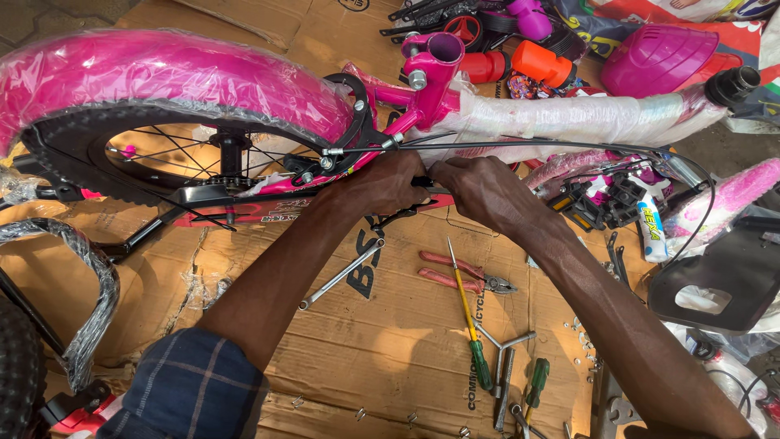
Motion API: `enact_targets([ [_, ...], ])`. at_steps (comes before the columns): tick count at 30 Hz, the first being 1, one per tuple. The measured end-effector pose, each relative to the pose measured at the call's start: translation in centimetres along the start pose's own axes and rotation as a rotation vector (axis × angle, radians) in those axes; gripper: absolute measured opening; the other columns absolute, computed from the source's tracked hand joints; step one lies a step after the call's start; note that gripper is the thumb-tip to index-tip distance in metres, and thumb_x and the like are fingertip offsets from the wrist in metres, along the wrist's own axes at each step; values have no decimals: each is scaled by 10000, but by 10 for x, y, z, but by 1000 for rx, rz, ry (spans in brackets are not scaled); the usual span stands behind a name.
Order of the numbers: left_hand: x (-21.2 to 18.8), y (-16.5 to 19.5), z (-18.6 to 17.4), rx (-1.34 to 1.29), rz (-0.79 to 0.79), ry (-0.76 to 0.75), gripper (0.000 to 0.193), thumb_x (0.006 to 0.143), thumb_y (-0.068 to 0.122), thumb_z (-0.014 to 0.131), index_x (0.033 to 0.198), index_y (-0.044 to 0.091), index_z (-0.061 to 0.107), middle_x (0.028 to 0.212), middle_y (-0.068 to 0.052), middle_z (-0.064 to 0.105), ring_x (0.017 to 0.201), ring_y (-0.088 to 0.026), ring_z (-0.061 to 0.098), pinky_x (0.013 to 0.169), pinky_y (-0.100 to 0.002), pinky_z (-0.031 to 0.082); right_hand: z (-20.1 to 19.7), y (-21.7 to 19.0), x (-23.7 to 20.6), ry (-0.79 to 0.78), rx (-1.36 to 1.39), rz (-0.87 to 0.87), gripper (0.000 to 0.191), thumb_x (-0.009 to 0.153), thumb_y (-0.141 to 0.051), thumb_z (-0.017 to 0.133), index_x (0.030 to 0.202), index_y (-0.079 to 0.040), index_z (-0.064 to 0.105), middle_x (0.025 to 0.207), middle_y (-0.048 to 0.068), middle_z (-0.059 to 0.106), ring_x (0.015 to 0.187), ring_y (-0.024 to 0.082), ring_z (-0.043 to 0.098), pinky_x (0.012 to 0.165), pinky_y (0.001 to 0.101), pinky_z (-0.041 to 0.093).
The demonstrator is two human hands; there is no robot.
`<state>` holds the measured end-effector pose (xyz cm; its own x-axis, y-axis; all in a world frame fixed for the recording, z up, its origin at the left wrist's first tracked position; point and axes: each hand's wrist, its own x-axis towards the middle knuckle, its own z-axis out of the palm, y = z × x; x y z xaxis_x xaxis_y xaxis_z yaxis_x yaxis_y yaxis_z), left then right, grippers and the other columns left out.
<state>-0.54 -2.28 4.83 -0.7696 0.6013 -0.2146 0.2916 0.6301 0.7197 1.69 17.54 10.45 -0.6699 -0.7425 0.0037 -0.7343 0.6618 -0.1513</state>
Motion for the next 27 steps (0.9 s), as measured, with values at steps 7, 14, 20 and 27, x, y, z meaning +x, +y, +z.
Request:
enact_targets([
  [7, 0, -3, 3, -80, 3, 7, 336, 860, 269, 739, 1097, 31, 747, 811, -177, 752, 706, -278, 717, 679, -439, 549, 10, 7, -7, 30, 15, 57, 376, 810, 70, 602, 1160, -43, 681, 924, 189, 731, 778, 371, 727, 684, 455, 592],
  [14, 1, -8, 8, -84, 6, 26, 317, 848, 260, 745, 1052, 18, 759, 793, -151, 758, 702, -256, 715, 667, -431, 543, 21, 4, -10, 131, -5, 29, 349, 806, 48, 628, 1128, -65, 699, 999, 149, 769, 714, 332, 724, 610, 440, 582],
  [20, 3, -13, 9, -111, 106, 44, 292, 832, 230, 713, 963, -30, 737, 750, -179, 732, 663, -273, 709, 648, -435, 544, 19, -1, -6, 82, -62, 66, 397, 782, 59, 638, 1157, -56, 697, 980, 168, 744, 691, 341, 713, 593, 446, 571],
  [27, 7, -14, 6, -25, 79, 36, 252, 874, 178, 607, 887, -50, 712, 726, -246, 683, 656, -335, 693, 666, -469, 532, 16, 2, -4, 82, -25, -6, 266, 793, 67, 612, 1043, -16, 645, 921, 176, 716, 781, 367, 717, 654, 459, 573],
])
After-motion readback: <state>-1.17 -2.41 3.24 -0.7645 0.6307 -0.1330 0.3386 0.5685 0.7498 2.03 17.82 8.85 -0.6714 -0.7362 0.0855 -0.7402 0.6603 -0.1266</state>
